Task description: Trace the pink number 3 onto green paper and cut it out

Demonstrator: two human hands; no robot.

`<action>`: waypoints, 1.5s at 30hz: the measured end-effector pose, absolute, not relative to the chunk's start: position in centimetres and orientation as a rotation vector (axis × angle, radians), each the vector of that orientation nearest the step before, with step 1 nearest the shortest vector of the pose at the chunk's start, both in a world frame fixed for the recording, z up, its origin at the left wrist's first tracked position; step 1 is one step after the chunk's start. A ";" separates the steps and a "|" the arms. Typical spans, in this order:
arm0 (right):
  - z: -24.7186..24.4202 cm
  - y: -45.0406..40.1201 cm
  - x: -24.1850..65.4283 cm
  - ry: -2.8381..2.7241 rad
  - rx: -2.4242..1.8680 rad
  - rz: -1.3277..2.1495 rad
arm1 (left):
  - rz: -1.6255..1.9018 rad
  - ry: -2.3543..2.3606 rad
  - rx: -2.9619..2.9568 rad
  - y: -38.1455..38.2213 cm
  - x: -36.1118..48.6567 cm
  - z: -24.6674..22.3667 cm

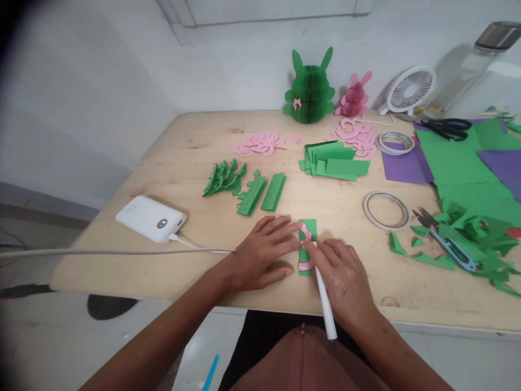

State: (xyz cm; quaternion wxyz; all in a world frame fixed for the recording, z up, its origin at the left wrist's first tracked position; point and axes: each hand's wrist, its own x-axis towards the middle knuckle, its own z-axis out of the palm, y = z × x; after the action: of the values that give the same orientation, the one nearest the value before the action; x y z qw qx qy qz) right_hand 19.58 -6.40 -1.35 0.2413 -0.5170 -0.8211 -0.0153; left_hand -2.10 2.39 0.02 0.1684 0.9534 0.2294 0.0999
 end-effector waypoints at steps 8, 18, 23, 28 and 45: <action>-1.1 -6.5 19.3 -2.241 -1.408 -0.079 | 0.256 0.623 2.717 2.9 -2.1 0.5; -1.2 -6.5 19.3 -2.233 -1.418 -0.049 | 0.299 0.586 2.696 3.6 -2.2 -0.3; -0.9 -6.6 19.2 -2.225 -1.424 -0.017 | 0.311 0.591 2.709 3.5 -2.3 -0.4; -1.1 -6.5 19.2 -2.201 -1.455 -0.017 | 0.316 0.579 2.717 3.5 -2.3 -0.4; 2.2 -1.8 18.3 -1.359 -1.598 0.880 | 0.353 0.576 2.679 3.5 -2.4 -0.2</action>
State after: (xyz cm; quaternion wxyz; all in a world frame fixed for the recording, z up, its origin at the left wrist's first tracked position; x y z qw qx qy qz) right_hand 18.27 -1.80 2.25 0.4201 -0.6375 -0.5421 0.3512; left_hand -2.37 3.45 -0.18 0.1880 0.9523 0.2049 0.1254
